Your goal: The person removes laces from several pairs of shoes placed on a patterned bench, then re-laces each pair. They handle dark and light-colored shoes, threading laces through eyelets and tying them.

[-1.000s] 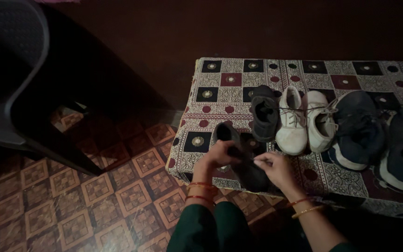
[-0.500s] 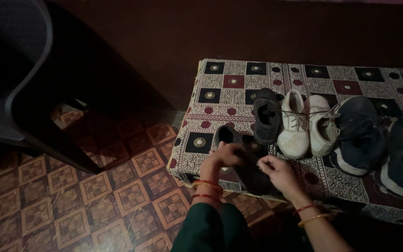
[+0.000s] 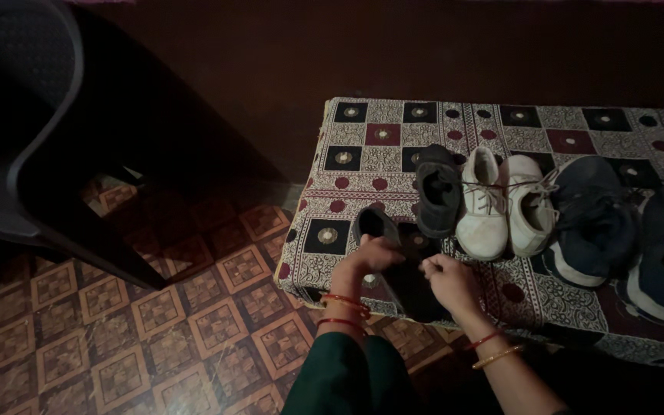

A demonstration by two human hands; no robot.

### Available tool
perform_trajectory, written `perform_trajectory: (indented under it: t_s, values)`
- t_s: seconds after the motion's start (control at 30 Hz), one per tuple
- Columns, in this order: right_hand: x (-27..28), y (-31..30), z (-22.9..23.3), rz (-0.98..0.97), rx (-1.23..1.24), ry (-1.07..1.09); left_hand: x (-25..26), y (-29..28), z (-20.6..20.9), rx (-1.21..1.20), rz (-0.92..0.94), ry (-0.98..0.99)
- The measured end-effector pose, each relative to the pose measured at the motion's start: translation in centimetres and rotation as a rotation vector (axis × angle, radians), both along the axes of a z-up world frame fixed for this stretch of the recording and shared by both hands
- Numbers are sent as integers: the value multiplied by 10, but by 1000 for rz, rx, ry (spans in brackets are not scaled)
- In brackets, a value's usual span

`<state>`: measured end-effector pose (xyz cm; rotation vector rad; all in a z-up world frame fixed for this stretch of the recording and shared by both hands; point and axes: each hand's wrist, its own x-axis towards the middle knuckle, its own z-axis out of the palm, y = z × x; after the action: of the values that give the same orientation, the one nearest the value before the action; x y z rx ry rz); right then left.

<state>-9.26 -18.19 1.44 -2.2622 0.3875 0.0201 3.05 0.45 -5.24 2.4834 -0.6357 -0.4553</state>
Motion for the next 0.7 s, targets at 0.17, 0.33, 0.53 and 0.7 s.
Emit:
perform_trajectory:
  t_s: [0.17, 0.33, 0.53, 0.7]
  values:
    - [-4, -1, -13, 68, -36, -273, 3, 3, 6, -26, 20, -45]
    - [-3, -5, -25, 30, -10, -164, 3, -13, 45, 264, -3, -72]
    - [8, -3, -41, 150, -170, -424, -26, -21, 90, 136, 384, 131]
    - [3, 3, -46, 20, -43, -346, -38, -24, 90, 156, 531, 107]
